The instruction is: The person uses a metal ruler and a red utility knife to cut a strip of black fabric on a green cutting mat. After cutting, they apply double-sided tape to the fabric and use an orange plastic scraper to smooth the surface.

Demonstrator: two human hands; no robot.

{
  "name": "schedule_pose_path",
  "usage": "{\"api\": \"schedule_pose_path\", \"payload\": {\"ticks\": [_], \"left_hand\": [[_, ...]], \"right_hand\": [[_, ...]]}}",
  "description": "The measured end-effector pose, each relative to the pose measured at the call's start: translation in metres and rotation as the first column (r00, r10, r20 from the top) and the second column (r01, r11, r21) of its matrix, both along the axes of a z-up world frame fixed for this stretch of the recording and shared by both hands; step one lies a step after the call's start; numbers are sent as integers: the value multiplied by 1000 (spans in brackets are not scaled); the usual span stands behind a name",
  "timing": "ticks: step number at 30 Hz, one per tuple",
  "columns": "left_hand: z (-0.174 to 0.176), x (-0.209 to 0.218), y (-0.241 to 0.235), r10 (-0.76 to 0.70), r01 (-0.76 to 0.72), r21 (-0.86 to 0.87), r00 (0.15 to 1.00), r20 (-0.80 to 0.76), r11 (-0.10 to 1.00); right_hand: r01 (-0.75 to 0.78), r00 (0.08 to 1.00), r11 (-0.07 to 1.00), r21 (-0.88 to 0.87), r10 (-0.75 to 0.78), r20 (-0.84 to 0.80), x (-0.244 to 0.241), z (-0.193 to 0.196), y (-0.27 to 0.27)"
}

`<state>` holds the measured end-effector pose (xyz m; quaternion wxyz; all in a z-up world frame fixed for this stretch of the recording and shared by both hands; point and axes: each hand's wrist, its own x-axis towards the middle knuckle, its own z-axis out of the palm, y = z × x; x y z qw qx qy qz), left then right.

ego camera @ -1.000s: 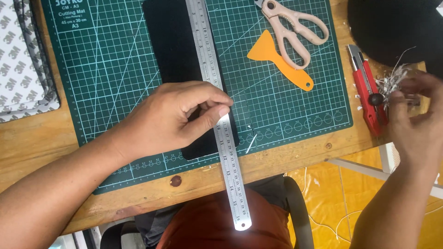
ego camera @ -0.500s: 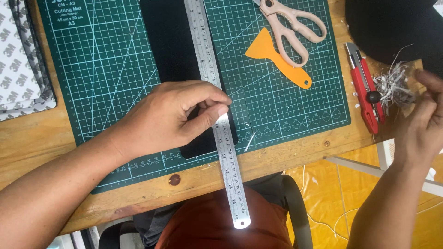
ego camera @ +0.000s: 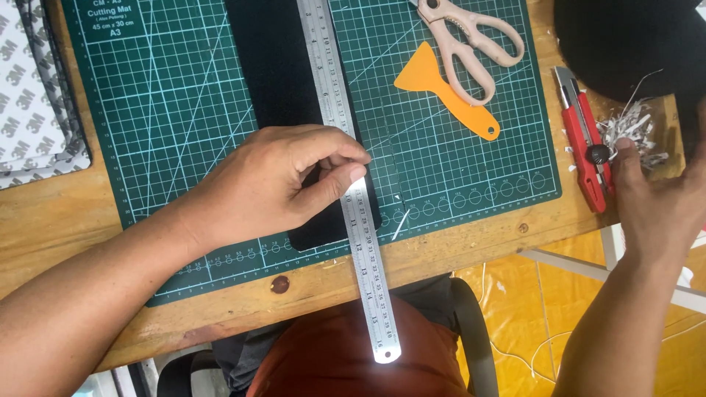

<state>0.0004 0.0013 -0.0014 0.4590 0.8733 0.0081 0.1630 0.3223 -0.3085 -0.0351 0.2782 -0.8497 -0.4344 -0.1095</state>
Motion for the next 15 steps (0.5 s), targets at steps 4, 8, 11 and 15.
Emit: {"api": "schedule_pose_path", "payload": {"ticks": [4, 8, 11, 15], "left_hand": [[0, 1, 0, 4, -4, 10, 1000, -13, 1000], [0, 0, 0, 9, -9, 5, 1000, -15, 1000], [2, -1, 0, 3, -3, -7, 1000, -29, 1000], [0, 0, 0, -3, 3, 3, 1000, -7, 1000]], "right_hand": [[223, 971, 968, -117, -210, 114, 19, -12, -18], [49, 998, 997, -65, -47, 35, 33, -27, -42], [3, 997, 1000, -4, -3, 73, 8, -7, -18], [133, 985, 983, -123, -118, 123, -8, -11, -25]]}}
